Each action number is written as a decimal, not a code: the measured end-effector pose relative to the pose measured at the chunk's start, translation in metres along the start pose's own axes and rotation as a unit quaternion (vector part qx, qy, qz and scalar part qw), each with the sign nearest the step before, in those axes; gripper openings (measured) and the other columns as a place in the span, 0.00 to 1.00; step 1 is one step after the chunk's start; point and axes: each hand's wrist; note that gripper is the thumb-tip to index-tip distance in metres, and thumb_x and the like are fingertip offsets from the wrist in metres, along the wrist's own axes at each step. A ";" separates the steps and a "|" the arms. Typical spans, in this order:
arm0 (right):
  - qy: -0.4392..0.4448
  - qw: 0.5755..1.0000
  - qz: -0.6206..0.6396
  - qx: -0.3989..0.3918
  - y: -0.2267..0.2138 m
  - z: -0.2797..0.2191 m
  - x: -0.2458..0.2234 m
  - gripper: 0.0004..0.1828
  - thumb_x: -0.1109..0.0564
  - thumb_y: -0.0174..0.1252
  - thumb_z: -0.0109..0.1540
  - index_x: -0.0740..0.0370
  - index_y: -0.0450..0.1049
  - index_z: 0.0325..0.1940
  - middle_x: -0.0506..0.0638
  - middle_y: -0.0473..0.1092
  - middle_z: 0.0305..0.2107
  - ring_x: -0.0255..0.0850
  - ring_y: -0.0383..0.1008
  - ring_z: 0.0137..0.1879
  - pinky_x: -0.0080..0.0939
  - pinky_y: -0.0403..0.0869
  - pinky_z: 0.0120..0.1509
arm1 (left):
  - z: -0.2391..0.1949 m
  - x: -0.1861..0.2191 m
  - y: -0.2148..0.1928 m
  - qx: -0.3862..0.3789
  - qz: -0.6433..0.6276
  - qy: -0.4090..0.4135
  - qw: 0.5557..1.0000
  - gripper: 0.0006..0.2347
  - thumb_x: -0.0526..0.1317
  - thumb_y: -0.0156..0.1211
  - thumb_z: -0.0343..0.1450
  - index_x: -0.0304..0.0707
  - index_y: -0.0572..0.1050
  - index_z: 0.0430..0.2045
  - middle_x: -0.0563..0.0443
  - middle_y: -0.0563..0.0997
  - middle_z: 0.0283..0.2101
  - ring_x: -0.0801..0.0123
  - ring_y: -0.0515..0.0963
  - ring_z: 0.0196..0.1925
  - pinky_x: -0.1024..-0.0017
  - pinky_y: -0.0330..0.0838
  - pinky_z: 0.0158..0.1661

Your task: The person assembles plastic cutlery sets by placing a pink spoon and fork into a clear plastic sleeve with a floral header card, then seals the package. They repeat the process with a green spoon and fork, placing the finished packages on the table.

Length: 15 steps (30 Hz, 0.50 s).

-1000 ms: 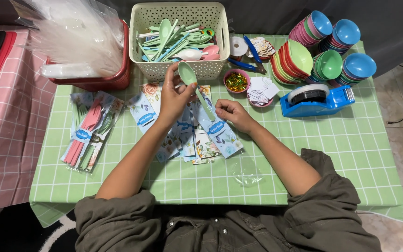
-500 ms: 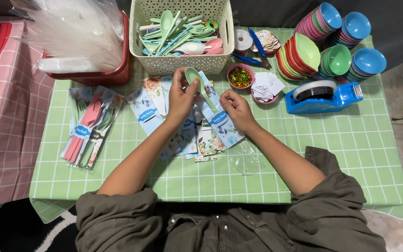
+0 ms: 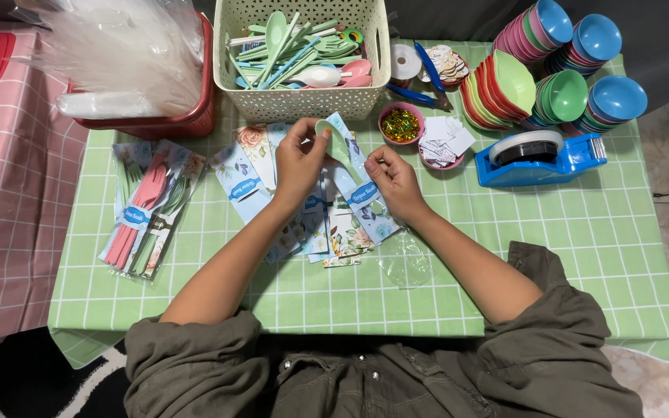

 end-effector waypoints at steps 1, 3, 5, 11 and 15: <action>0.000 1.000 -0.002 0.001 0.000 0.000 0.002 0.09 0.53 0.49 0.72 0.58 0.67 0.39 0.39 0.58 0.14 0.25 0.51 0.24 0.25 0.55 0.31 | 0.001 -0.007 0.000 -0.009 0.042 0.011 0.999 0.04 0.34 0.55 0.74 0.34 0.77 0.37 0.47 0.76 0.29 0.63 0.84 0.26 0.71 0.86 0.25; -0.001 1.000 -0.004 0.002 0.000 0.000 0.003 0.09 0.54 0.49 0.72 0.58 0.67 0.39 0.39 0.58 0.14 0.25 0.51 0.24 0.25 0.55 0.30 | 0.000 -0.008 -0.001 -0.012 0.042 0.027 0.999 0.05 0.35 0.56 0.74 0.33 0.79 0.36 0.46 0.77 0.30 0.65 0.84 0.29 0.71 0.84 0.26; -0.002 1.000 -0.006 0.003 0.000 0.000 0.004 0.09 0.54 0.49 0.72 0.58 0.67 0.39 0.39 0.58 0.14 0.25 0.50 0.23 0.25 0.55 0.30 | 0.005 -0.019 -0.004 -0.015 0.042 0.043 0.998 0.07 0.37 0.58 0.74 0.32 0.80 0.36 0.45 0.78 0.31 0.66 0.83 0.31 0.71 0.82 0.27; -0.001 1.000 -0.006 0.001 -0.001 0.001 0.006 0.09 0.53 0.50 0.72 0.57 0.67 0.39 0.39 0.58 0.13 0.25 0.51 0.22 0.25 0.54 0.29 | 0.012 -0.021 -0.012 -0.012 0.072 0.072 0.995 0.08 0.36 0.56 0.75 0.33 0.83 0.35 0.48 0.76 0.28 0.72 0.80 0.22 0.76 0.79 0.22; -0.005 1.000 -0.017 -0.001 0.000 0.001 0.003 0.09 0.54 0.50 0.72 0.57 0.67 0.38 0.39 0.57 0.12 0.27 0.49 0.22 0.26 0.54 0.29 | 0.006 -0.006 -0.009 -0.029 0.072 0.069 0.995 0.06 0.35 0.59 0.73 0.33 0.82 0.35 0.49 0.78 0.28 0.68 0.82 0.23 0.75 0.79 0.24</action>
Point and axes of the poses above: each hand's wrist, its own z-axis towards the middle knuckle, its own y-axis out of the palm, x = y × z
